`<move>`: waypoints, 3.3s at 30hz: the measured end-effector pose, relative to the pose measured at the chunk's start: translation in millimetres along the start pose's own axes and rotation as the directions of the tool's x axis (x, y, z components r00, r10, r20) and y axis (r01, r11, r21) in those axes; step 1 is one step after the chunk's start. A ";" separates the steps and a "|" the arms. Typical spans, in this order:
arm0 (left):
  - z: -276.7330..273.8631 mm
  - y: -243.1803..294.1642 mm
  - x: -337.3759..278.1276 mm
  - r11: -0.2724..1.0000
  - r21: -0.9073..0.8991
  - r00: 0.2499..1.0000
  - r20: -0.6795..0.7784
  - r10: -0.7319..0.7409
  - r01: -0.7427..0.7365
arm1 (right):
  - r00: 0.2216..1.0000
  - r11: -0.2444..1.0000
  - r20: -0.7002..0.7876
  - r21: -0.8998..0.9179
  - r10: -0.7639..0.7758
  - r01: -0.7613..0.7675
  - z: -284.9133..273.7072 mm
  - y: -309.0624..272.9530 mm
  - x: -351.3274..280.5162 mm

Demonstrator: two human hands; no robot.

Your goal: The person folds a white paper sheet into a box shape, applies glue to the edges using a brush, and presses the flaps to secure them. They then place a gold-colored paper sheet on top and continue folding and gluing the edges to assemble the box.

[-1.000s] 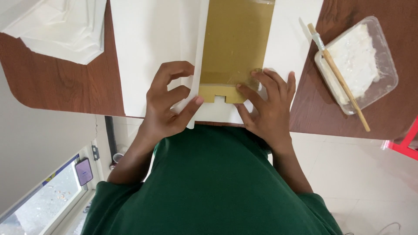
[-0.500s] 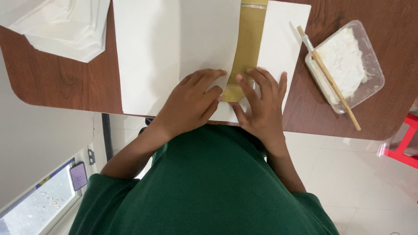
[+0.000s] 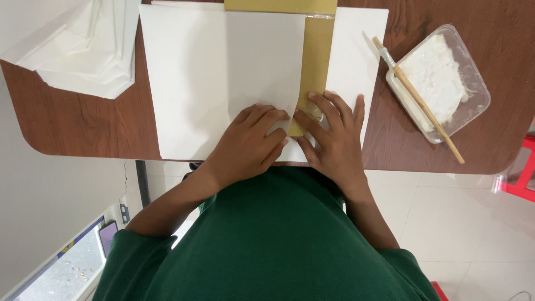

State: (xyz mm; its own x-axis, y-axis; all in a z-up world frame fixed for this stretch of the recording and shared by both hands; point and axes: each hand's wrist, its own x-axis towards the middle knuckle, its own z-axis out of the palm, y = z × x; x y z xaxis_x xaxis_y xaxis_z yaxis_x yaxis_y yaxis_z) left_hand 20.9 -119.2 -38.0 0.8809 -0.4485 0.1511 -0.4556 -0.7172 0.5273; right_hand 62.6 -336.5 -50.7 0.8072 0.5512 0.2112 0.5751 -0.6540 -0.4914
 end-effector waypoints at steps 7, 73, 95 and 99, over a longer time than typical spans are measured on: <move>-4.5 -0.6 4.7 1.000 -0.012 1.000 0.020 0.010 -0.010 | 0.999 0.999 0.038 -0.036 -0.005 0.006 3.7 5.5 -0.7; -28.6 -120.4 87.3 0.833 0.239 0.865 0.091 0.493 -0.499 | 0.982 0.980 0.079 -0.087 -0.170 0.176 -16.7 -45.0 32.2; -13.3 -134.6 87.8 0.787 0.302 0.831 0.033 0.555 -0.538 | 0.959 0.972 0.161 0.073 -0.232 0.223 46.0 -79.1 22.3; -14.8 -133.1 87.0 0.837 0.267 0.878 0.101 0.469 -0.478 | 0.878 0.969 0.428 -0.026 -0.212 0.247 38.8 -88.2 6.2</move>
State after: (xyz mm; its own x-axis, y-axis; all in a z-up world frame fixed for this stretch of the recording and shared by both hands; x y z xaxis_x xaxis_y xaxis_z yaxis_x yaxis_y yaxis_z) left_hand 160.1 -54.9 -82.7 0.5466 -0.7838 0.2949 -0.8364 -0.5282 0.1464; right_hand 11.8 -255.3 -38.9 0.5301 0.8449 -0.0717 0.7598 -0.5109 -0.4020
